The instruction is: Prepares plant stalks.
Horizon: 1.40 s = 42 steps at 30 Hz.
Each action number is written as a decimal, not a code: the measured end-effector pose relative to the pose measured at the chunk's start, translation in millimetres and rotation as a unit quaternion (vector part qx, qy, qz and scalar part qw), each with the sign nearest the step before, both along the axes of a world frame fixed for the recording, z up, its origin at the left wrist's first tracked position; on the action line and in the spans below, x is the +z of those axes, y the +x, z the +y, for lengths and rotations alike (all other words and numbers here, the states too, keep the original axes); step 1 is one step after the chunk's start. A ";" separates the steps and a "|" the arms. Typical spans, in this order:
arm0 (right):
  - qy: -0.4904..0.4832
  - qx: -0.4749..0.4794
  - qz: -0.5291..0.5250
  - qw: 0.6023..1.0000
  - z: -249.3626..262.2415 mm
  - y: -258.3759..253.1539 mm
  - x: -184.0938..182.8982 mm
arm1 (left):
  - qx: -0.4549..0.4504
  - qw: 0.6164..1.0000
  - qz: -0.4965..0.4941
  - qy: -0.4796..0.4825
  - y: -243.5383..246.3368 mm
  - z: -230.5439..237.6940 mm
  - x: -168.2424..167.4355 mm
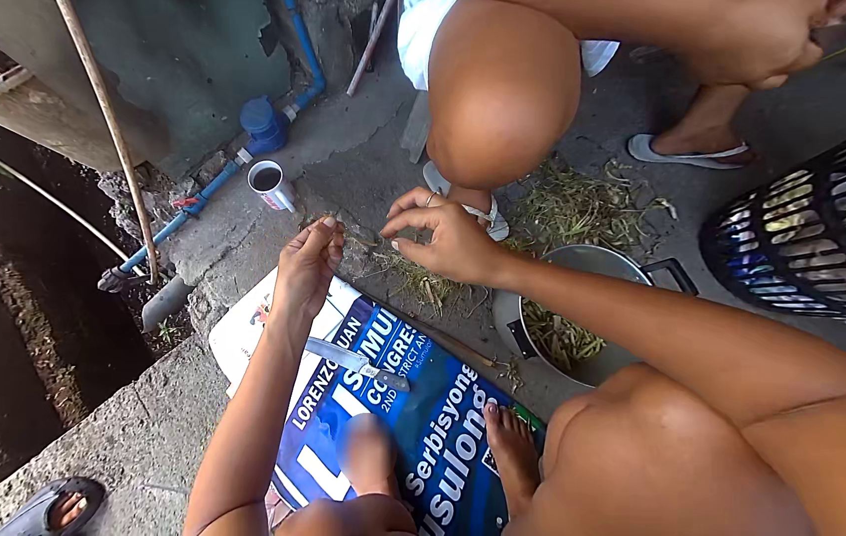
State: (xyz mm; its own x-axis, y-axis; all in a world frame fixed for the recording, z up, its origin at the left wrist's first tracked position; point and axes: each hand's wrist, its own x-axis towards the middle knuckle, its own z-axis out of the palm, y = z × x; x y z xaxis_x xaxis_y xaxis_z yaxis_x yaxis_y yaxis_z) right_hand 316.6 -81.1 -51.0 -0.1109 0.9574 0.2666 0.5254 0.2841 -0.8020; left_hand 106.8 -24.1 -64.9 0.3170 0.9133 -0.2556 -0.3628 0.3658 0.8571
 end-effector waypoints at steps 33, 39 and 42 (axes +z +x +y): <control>0.017 -0.020 0.021 0.999 0.4 4.6 -3.1 | 0.026 0.645 0.385 0.659 15.8 -18.4 -15.3; -0.054 -0.012 0.075 0.996 1.3 6.9 0.5 | 0.003 0.627 0.404 0.666 19.1 -20.7 -14.5; -0.058 -0.008 0.077 0.995 1.8 7.7 -0.6 | -0.017 0.657 0.404 0.636 19.7 -22.5 -13.4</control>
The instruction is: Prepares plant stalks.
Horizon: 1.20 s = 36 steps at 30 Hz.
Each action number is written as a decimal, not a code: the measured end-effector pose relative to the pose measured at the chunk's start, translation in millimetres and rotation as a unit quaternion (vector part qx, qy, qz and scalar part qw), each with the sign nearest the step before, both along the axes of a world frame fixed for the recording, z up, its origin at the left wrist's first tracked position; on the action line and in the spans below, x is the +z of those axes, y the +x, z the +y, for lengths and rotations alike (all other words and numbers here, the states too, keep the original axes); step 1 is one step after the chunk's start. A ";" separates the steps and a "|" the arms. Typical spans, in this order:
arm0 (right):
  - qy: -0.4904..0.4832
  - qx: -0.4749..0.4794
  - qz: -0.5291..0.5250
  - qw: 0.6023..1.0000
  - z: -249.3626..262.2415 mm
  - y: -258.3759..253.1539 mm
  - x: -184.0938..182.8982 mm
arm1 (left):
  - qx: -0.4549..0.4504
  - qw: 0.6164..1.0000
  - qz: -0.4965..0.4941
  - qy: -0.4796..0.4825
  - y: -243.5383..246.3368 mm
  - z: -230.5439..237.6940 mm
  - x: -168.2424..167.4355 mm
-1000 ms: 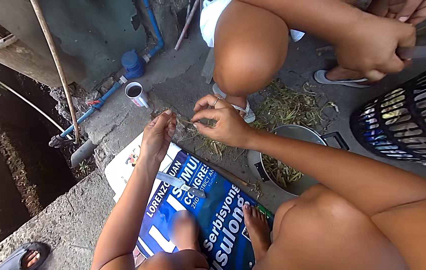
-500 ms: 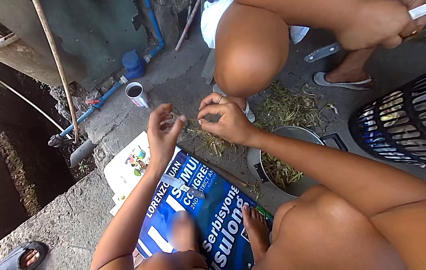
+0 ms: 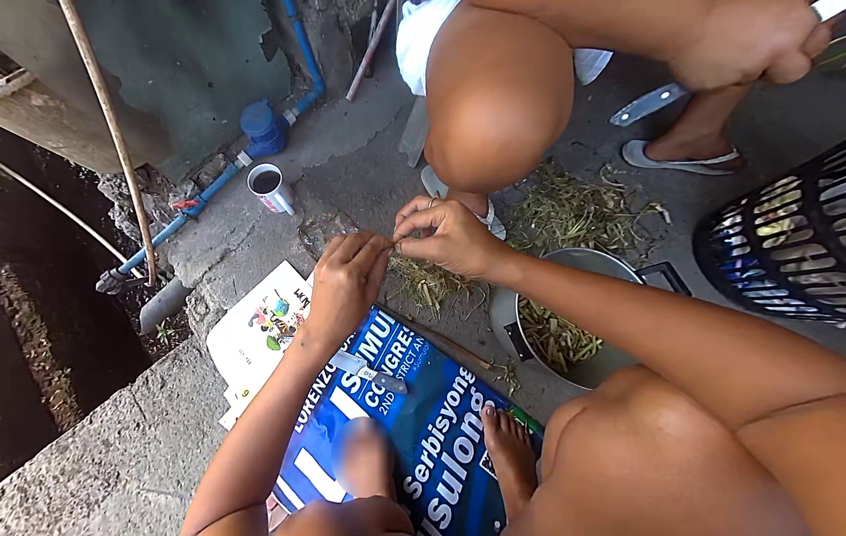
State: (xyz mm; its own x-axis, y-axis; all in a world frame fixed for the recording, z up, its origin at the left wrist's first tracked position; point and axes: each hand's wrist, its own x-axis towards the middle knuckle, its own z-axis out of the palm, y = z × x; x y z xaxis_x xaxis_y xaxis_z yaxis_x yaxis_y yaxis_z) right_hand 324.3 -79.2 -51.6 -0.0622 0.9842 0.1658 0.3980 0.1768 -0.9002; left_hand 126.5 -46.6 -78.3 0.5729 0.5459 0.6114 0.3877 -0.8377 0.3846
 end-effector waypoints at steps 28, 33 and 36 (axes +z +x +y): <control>0.267 0.054 -0.294 0.916 -2.6 -4.8 -15.9 | 0.030 0.953 0.055 -0.296 -7.1 -1.8 17.8; -0.008 0.046 -0.049 0.998 0.2 1.4 -2.6 | 0.009 0.990 0.034 -0.136 -5.6 -6.5 12.2; -0.091 0.039 0.060 0.993 2.2 4.7 2.4 | 0.005 0.994 0.014 -0.104 -6.2 -5.6 12.4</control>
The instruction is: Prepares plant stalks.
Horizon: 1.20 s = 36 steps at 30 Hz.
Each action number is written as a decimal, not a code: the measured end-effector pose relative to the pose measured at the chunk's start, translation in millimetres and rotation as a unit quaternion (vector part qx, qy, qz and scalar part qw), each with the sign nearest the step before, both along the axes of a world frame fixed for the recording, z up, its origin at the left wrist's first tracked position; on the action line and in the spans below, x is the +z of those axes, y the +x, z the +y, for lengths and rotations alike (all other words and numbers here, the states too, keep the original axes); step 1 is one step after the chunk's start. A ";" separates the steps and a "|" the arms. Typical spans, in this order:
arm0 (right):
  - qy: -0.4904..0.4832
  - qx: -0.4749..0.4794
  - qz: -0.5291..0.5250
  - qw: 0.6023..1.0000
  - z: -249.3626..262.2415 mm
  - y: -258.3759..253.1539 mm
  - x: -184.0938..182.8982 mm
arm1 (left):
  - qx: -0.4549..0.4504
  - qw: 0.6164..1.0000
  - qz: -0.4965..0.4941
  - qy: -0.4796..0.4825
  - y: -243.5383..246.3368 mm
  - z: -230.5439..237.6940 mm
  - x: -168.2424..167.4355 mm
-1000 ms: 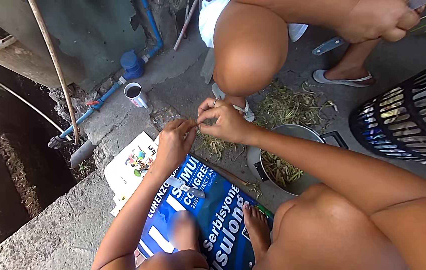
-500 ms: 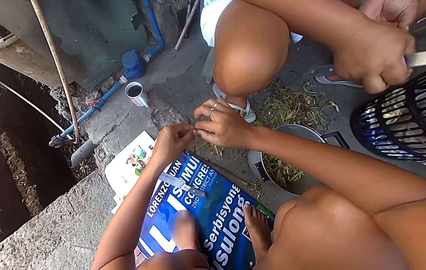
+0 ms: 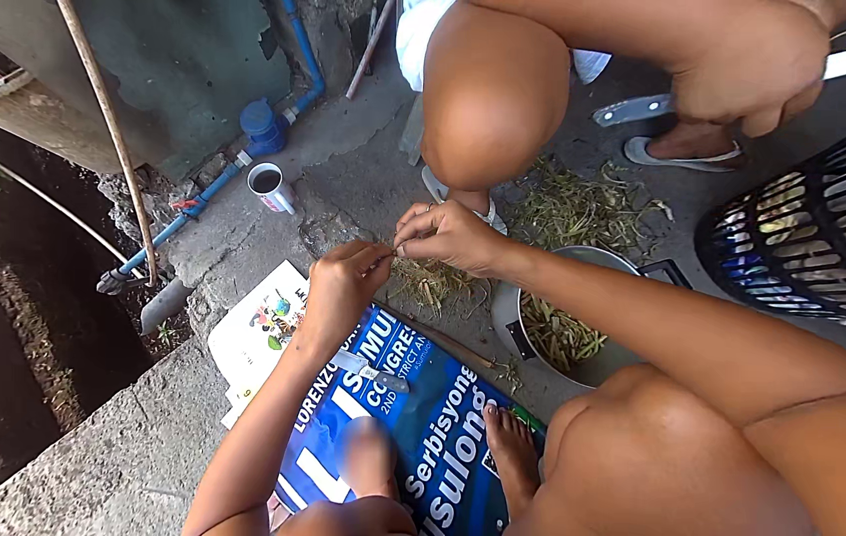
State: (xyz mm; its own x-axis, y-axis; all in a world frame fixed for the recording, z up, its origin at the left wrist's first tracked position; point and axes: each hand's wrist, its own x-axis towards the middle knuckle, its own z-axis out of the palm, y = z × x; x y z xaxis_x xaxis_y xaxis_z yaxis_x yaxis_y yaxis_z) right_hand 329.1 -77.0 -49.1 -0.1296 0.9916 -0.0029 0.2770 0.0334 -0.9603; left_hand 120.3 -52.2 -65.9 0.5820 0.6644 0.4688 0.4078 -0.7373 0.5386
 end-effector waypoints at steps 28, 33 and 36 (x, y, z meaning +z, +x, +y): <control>-0.317 0.003 0.244 0.917 5.0 1.8 14.5 | -0.135 0.957 -0.195 -0.165 -9.3 15.8 -13.7; -0.270 0.006 0.194 0.943 2.8 -0.3 16.1 | -0.136 0.966 -0.177 -0.128 -8.1 16.4 -15.7; -0.227 0.001 0.155 0.962 3.2 -2.7 15.8 | -0.128 0.964 -0.184 -0.143 -6.7 16.3 -16.6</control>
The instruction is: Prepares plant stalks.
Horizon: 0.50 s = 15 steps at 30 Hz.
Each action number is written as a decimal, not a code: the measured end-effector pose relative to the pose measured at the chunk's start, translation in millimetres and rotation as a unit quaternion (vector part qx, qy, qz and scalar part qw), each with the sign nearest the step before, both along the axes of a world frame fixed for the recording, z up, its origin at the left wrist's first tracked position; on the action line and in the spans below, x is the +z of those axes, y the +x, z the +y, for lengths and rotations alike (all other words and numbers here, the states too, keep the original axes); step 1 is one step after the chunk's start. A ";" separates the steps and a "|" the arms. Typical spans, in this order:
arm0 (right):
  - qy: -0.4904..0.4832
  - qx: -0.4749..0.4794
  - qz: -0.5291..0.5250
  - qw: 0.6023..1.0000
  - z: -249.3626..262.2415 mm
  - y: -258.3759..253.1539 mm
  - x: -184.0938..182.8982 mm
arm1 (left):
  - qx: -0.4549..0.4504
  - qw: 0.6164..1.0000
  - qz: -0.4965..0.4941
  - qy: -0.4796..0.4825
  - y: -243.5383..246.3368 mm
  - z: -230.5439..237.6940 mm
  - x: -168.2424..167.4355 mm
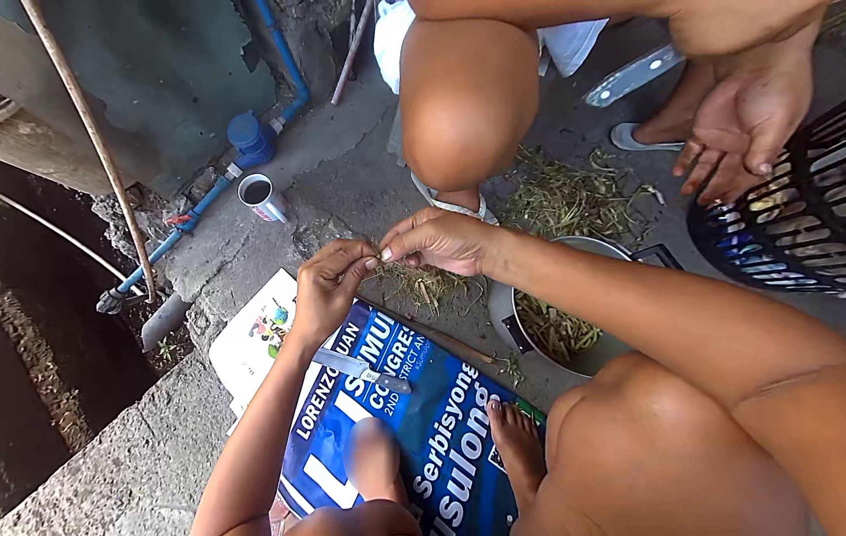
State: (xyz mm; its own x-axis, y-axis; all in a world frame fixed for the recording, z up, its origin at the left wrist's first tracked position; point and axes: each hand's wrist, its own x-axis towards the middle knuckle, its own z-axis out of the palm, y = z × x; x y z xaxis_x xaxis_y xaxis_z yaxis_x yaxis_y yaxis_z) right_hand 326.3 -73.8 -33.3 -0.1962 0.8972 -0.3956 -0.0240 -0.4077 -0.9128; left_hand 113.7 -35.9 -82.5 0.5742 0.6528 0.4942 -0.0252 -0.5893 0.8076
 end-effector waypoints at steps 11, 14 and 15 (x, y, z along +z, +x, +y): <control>0.030 -0.011 -0.078 0.996 1.0 -1.9 -6.1 | -0.004 0.984 -0.058 -0.169 2.3 2.1 -10.0; 0.019 -0.014 -0.084 0.996 1.1 -2.1 -10.3 | -0.009 0.971 -0.092 -0.222 0.5 5.9 -10.4; 0.017 -0.015 -0.087 0.996 1.4 -2.1 -12.4 | -0.007 0.966 -0.104 -0.238 0.1 6.7 -9.8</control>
State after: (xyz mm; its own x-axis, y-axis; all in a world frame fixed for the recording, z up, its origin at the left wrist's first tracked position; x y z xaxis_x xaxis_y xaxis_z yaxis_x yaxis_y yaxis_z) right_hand 324.2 -72.5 -45.7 -0.1008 0.9151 -0.3903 0.1247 -0.3776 -0.9175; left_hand 113.8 -29.2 -92.3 0.5054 0.8276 0.2443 -0.2203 -0.1500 0.9638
